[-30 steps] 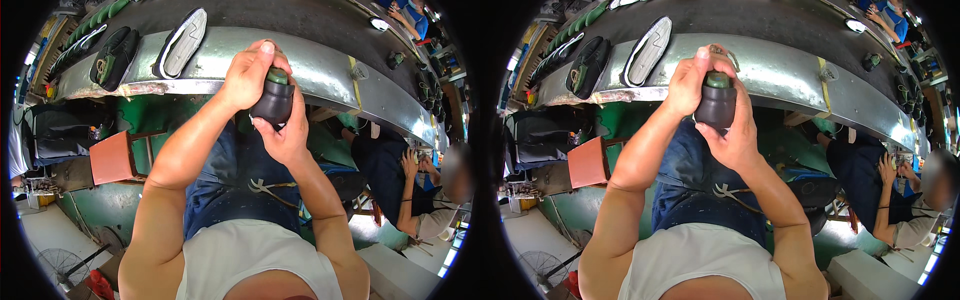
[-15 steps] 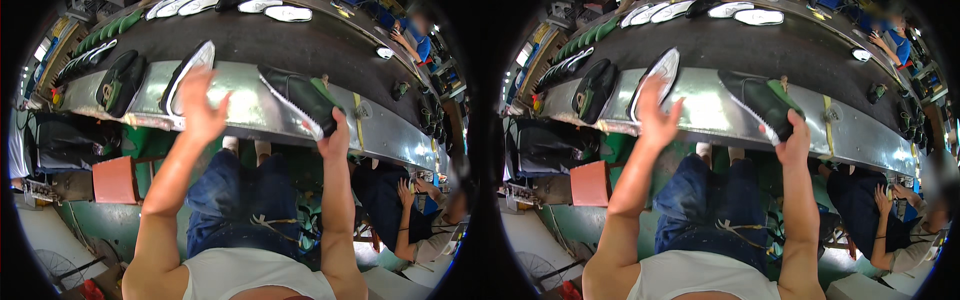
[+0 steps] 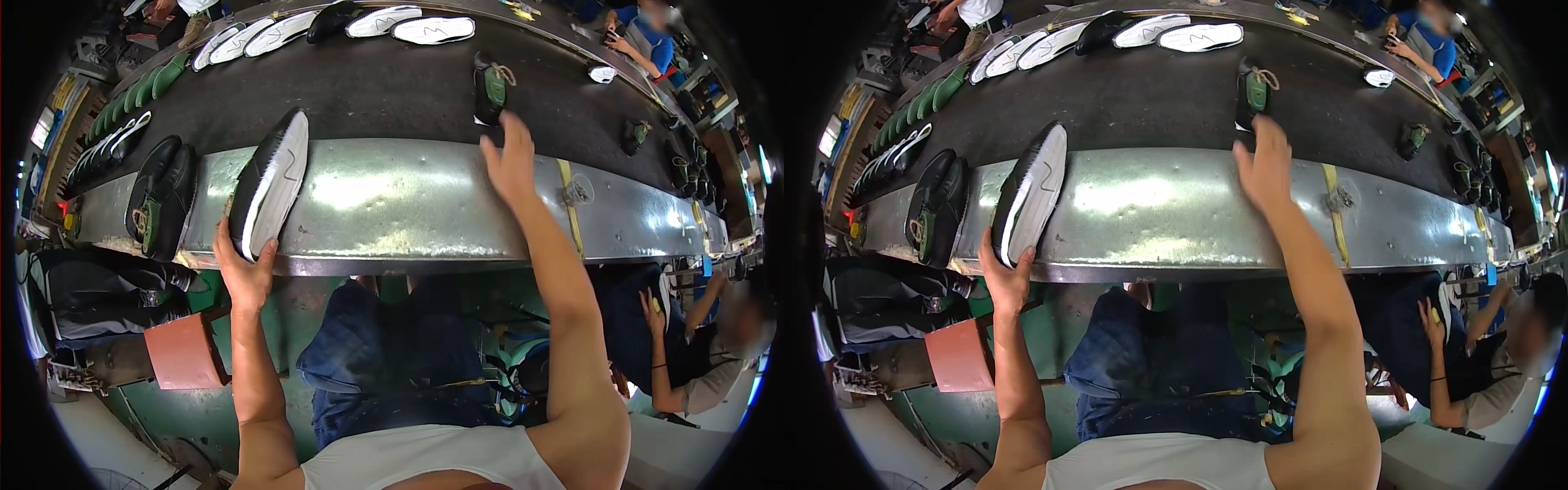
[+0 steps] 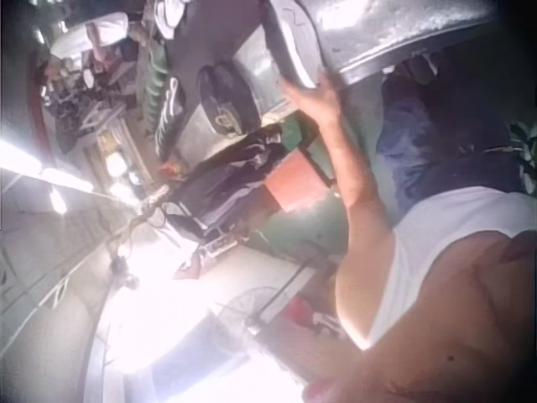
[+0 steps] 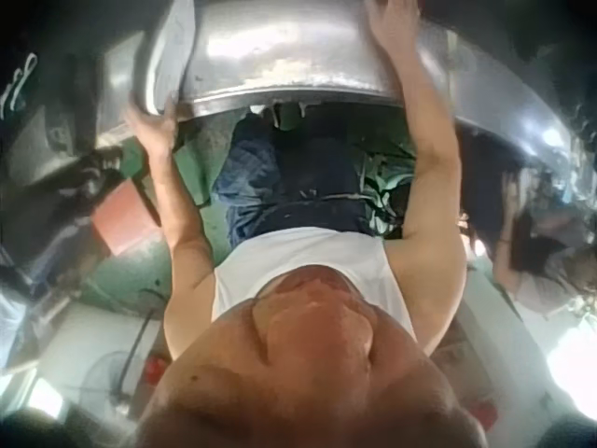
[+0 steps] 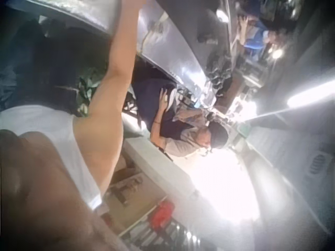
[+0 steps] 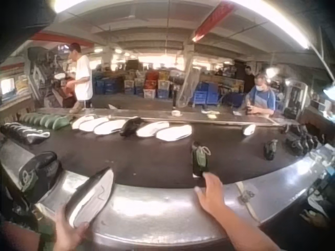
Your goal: Using pliers to pull and secure shoe uppers over a last on an assembly line.
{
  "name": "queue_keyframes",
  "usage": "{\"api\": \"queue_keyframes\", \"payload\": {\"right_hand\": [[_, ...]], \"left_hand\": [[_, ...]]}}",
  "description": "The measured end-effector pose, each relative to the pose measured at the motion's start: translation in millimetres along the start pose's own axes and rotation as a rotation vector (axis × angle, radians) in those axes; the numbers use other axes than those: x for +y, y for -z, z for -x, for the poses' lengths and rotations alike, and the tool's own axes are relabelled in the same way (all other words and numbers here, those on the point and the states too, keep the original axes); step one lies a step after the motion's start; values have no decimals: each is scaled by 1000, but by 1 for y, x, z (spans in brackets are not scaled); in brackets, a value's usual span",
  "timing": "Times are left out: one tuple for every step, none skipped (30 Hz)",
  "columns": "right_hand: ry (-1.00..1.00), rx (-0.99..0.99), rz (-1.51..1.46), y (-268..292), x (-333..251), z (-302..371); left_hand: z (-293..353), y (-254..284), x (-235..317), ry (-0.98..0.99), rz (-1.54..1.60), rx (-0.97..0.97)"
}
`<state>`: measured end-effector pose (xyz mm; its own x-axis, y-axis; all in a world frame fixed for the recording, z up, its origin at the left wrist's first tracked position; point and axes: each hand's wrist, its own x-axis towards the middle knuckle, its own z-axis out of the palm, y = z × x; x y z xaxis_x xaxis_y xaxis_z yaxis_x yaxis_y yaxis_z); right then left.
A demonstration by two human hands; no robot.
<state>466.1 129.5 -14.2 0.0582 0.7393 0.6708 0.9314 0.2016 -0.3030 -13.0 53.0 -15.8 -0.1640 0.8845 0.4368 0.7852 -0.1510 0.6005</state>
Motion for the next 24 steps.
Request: {"api": "queue_keyframes", "payload": {"right_hand": [[128,-50,2,32,-23,38],[16,-250,-106,59,-37,93],[-146,-606,-130,104,-86,125],[69,-763,-73,127,-101,169],[134,-713,-176,144,-113,226],[36,-853,-182,160,-128,276],[-47,-997,-231,169,-133,323],[-67,-1115,-238,178,-136,365],[-66,-1110,-236,184,-142,372],[-232,-1200,-235,189,-148,379],[-398,-1291,-240,195,-154,385],[-434,-1299,-327,194,-147,398],[-441,-1307,-330,198,-138,411],[-703,-1327,-525,200,-130,414],[-965,-1330,-715,202,-128,407],[-1046,-1295,-805,209,-126,401],[-1126,-1268,-891,219,-130,385],[-1060,-1217,-908,222,-131,378],[-1000,-1166,-926,223,-134,373],[-1001,-1202,-933,220,-139,365],[-1018,-1149,-1124,218,-145,356],[-1044,-1085,-1322,217,-152,348],[-1047,-1106,-1330,219,-166,333],[-906,-1137,-1100,222,-184,313]], "left_hand": [[1,8,13,-95,-49,43],[2,21,31,-175,-53,56],[7,36,42,-240,-38,60],[11,51,56,-312,50,69],[17,65,68,-382,138,74],[24,76,78,-436,286,89],[31,86,88,-487,436,105],[38,100,100,-517,460,145],[49,110,106,-504,505,155],[60,109,109,-488,623,225],[74,109,110,-466,731,294],[85,108,114,-402,824,282],[93,107,117,-333,912,269],[98,104,114,-326,877,185],[106,96,106,-264,912,30],[117,84,102,-163,974,-147],[127,71,97,-120,924,-302],[139,50,92,-24,1070,-466],[152,28,82,2,1120,-588],[167,5,74,-39,1082,-626],[181,-11,68,-57,1041,-695],[192,-18,69,44,1048,-779],[201,-22,65,168,1133,-847],[200,-20,63,146,1123,-878]]}}
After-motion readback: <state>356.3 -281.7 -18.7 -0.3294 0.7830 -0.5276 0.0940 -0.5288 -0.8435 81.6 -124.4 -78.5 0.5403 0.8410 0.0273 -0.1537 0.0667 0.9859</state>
